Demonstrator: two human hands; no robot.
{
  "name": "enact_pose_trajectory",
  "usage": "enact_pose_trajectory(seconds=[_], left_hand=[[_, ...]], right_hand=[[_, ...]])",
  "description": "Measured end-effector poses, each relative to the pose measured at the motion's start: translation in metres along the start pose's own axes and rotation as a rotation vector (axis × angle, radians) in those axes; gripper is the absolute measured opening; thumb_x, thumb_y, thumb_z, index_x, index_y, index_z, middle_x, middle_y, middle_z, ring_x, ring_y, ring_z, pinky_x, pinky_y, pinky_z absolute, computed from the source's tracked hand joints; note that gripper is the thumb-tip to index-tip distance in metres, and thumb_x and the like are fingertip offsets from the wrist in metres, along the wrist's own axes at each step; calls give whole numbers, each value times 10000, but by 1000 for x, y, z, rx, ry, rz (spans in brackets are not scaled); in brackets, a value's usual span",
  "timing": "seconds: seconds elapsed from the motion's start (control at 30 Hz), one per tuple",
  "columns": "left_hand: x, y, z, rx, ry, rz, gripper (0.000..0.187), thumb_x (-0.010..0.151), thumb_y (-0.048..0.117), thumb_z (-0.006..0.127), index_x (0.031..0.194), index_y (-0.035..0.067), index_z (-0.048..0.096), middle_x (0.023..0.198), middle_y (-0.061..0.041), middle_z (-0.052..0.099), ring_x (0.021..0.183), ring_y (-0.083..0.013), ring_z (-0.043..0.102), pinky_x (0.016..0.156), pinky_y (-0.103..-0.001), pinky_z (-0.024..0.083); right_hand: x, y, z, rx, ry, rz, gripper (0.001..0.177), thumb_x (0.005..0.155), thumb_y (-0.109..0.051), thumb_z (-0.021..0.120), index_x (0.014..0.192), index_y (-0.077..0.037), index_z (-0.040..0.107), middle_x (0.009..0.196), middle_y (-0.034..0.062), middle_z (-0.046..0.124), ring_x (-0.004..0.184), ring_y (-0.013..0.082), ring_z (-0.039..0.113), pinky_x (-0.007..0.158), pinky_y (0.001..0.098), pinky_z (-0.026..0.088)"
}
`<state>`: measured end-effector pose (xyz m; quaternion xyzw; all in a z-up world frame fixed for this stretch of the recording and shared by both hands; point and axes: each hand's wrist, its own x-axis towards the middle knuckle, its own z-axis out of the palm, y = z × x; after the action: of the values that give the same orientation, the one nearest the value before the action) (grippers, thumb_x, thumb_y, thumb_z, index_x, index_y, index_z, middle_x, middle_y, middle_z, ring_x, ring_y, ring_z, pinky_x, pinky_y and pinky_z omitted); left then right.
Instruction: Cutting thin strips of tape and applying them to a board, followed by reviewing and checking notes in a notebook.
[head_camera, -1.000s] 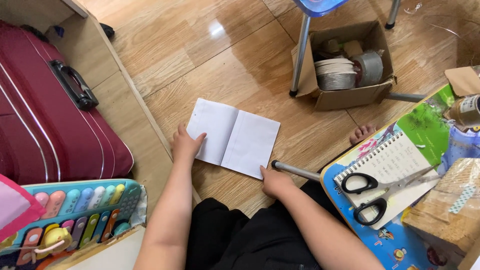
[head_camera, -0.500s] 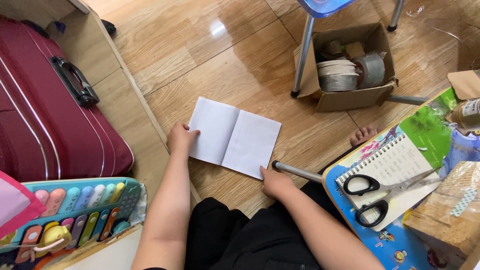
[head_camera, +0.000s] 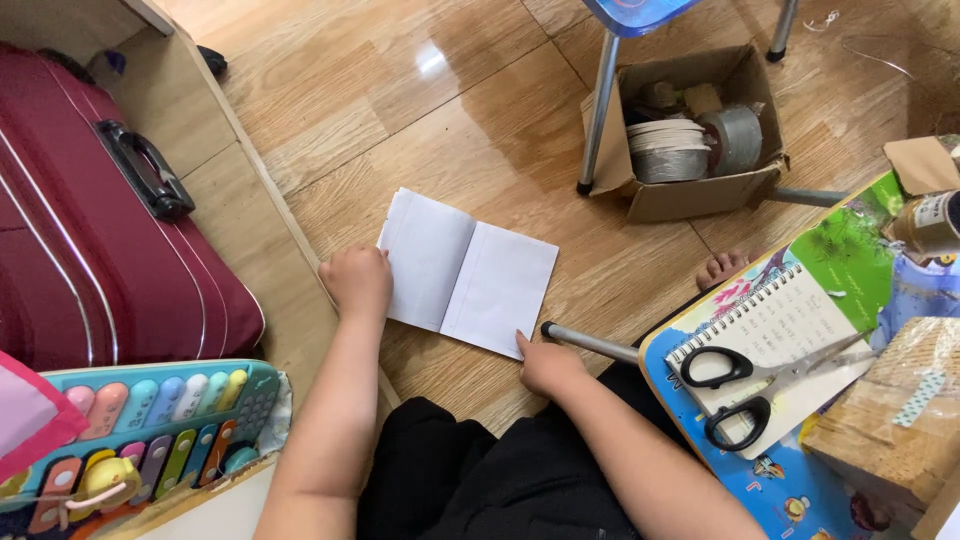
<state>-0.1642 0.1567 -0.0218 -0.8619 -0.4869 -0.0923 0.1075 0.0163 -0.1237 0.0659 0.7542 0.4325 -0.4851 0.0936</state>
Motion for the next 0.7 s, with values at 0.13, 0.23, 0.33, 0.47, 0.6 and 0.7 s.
enact_pose_trajectory(seconds=[0.13,0.23,0.33,0.47,0.6,0.7], left_hand=[[-3,-5,6,20,-10,64,210,847,368,764,770,173,771,706,-31,669,747,-314,694,712,-457,482],[-6,4,-7,-1,-91,86,171,843,323,749,802,158,767,726,-33,644,766,-294,678,733,-456,469],[-3,25,-71,-183,-222,-5,170,873,285,716,876,124,769,833,-82,656,872,-337,678,773,-468,499],[8,63,-171,-871,-775,4,306,910,308,679,1117,94,749,1149,-199,724,1132,-436,668,939,-537,531],[13,74,-158,-953,-837,-22,426,1031,439,537,1265,138,729,1249,-146,738,1249,-395,636,1041,-530,498],[-1,60,-56,-644,-547,147,403,1016,223,578,1415,242,631,1386,-68,656,1310,-310,604,1066,-504,488]], right_hand=[[26,12,16,12,30,3,694,959,-295,525,1610,-145,334,1222,232,710,1189,375,690,968,517,558],[15,7,7,-12,52,-2,697,955,-320,511,1616,-205,325,1218,196,718,1174,350,698,949,503,564],[-7,-7,-23,153,56,-34,626,1001,-348,502,1584,-142,403,1327,258,666,1275,404,632,1030,542,525],[-20,-24,-40,1079,171,-67,622,1052,-418,394,1565,-67,386,1518,281,486,1451,459,408,1145,631,383],[-27,-35,-40,1602,53,2,799,1022,-616,301,1629,-106,205,1664,221,305,1526,439,303,1133,686,348],[-27,-36,-40,1609,43,16,851,1017,-646,371,1634,-78,230,1624,222,381,1490,433,374,1128,638,382]])
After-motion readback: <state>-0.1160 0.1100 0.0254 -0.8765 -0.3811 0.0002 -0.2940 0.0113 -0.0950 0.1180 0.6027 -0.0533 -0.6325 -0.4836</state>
